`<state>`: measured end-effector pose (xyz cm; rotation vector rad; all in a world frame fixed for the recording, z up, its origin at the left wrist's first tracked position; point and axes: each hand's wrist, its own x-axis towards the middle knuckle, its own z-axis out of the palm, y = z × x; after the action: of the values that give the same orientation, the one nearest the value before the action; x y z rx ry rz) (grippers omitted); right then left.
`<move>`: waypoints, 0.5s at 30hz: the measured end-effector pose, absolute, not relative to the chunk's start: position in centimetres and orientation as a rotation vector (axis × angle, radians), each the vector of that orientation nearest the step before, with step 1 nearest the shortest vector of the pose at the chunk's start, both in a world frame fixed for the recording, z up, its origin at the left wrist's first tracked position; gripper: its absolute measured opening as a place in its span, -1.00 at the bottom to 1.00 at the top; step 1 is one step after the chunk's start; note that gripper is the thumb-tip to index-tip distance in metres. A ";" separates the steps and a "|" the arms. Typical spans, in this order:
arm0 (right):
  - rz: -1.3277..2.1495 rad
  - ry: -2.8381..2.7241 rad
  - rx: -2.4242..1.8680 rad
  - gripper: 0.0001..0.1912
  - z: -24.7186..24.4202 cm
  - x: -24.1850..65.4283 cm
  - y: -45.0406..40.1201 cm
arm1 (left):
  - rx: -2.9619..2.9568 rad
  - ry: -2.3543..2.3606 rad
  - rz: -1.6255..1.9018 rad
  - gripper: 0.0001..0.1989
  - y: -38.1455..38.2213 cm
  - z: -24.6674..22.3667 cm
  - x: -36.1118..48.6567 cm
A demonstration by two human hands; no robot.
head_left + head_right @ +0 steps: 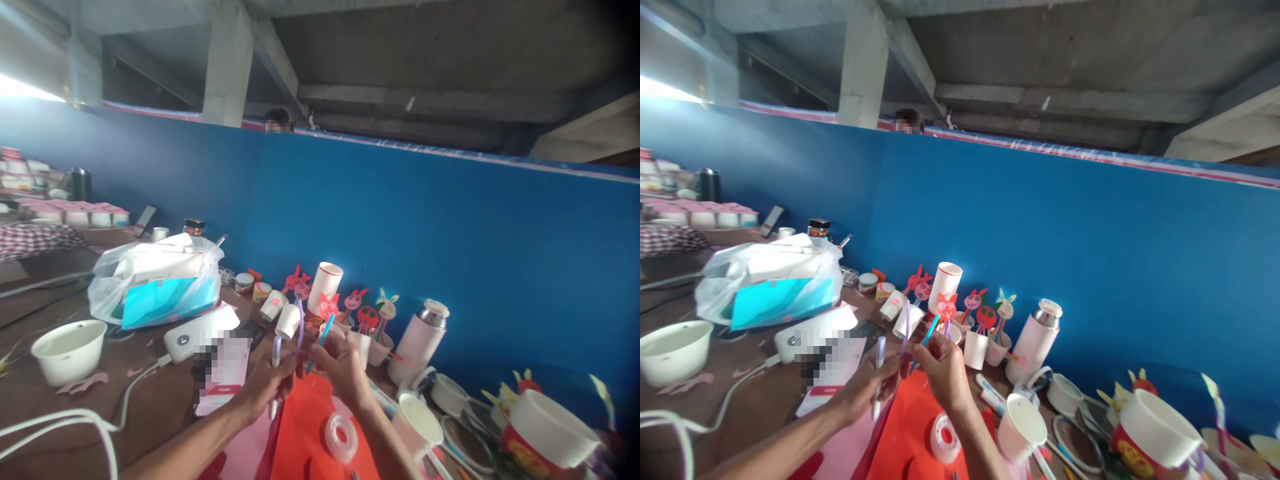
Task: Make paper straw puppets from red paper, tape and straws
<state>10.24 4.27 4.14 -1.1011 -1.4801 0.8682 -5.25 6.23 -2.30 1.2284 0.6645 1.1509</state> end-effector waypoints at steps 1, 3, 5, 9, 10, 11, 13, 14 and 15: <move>0.869 -1.498 -1.100 -0.74 3.8 10.4 4.0 | 1.242 0.666 1.143 -0.51 6.2 -2.4 -5.3; 0.873 -1.515 -1.100 -0.78 3.1 10.9 3.7 | 1.263 0.669 1.131 -0.51 6.2 -2.7 -5.3; 0.889 -1.473 -1.114 -0.77 2.4 11.4 3.6 | 1.293 0.673 1.105 -0.53 6.0 -2.8 -5.2; 0.918 -1.364 -1.135 -0.77 1.1 12.4 3.8 | 1.405 0.718 0.989 -0.52 5.5 -2.9 -5.0; 0.919 -1.361 -1.132 -0.77 0.8 12.5 3.8 | 1.438 0.730 0.958 -0.52 5.4 -3.0 -5.0; 0.920 -1.363 -1.129 -0.76 0.6 12.6 3.8 | 1.467 0.739 0.935 -0.52 5.4 -3.1 -4.9; 0.923 -1.380 -1.123 -0.72 0.5 12.6 3.8 | 1.508 0.746 0.910 -0.52 5.4 -3.3 -4.9; 0.924 -1.390 -1.123 -0.70 0.6 12.6 3.7 | 1.514 0.752 0.910 -0.51 5.5 -3.4 -4.9; 0.924 -1.400 -1.127 -0.70 0.6 12.5 3.7 | 1.513 0.762 0.913 -0.51 5.5 -3.4 -4.9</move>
<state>12.55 3.69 0.64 -1.1274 -1.3997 0.9243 -4.87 5.54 -3.39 1.5135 0.7618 0.9126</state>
